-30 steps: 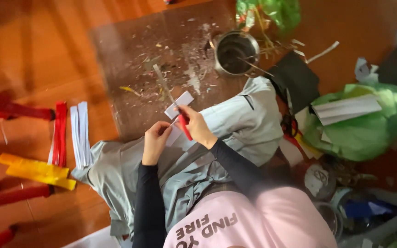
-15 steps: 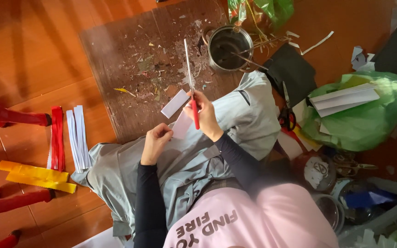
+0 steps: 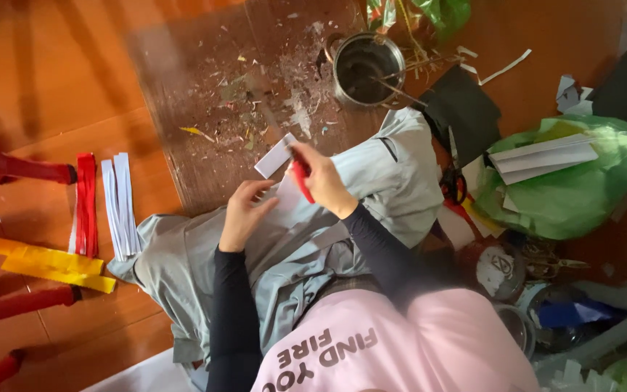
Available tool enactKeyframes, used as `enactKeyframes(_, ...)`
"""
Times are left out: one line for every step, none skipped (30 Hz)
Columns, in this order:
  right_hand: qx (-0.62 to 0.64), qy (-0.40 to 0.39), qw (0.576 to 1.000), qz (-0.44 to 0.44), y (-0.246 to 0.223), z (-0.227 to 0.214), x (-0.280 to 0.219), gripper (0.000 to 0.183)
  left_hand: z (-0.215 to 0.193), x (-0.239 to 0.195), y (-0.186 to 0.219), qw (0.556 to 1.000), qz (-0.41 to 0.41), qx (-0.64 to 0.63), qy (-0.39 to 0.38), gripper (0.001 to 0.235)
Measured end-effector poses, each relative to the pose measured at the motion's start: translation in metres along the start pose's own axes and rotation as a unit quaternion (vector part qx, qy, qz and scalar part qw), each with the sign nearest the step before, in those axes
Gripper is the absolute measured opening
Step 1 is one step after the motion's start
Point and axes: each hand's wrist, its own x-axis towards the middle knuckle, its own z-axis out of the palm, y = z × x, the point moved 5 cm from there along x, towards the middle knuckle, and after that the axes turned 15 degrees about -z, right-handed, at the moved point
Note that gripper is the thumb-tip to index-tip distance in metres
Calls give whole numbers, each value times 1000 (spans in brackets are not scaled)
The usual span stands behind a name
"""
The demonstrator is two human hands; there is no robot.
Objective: Cutting paper into specific shapes using scissors.
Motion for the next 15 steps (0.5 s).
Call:
enactKeyframes(2,-3,1000,0,1,5,-3,42,4,0,-16,1000,-2,0,2,32)
enactKeyframes(-4,-29,1000,5,2,13,-5,42,11,0,-35,999,-36,16,-37,21)
enactKeyframes(-9,-55,998,9,3,21,-8,42,18,0,-55,994,-69,31,-76,12)
enactKeyframes(-5,-59,998,9,12,22,-12,42,14,-1,-57,994,-74,31,-72,12)
enactKeyframes(6,-36,999,-4,19,22,-15,46,9,-1,-57,995,-60,51,-58,12)
enactKeyframes(21,-15,1000,-16,26,23,-20,52,4,-5,-59,995,-49,72,-44,13)
enactKeyframes(27,-22,999,-14,25,20,-18,52,1,-5,-66,995,-57,72,-39,13)
enactKeyframes(80,4,996,31,29,15,-16,48,-4,-5,-74,996,-90,11,-5,11)
enactKeyframes(131,30,988,77,33,11,-15,43,-9,-6,-84,991,-122,-50,30,10)
enactKeyframes(136,14,987,80,28,8,-13,43,-15,-3,-81,989,-133,-56,41,10)
enactKeyframes(125,21,989,80,23,4,-12,40,-27,-2,-83,970,-171,-139,105,13)
enactKeyframes(115,25,990,80,19,0,-10,39,-38,-4,-87,937,-208,-221,172,18)
enactKeyframes(121,6,989,83,13,5,-16,39,-44,-7,-78,930,-219,-227,187,18)
enactKeyframes(165,-30,971,172,15,15,-24,32,-57,-9,-70,906,-203,-300,221,17)
enactKeyframes(204,-67,942,259,15,25,-33,26,-70,-11,-62,875,-183,-369,255,15)
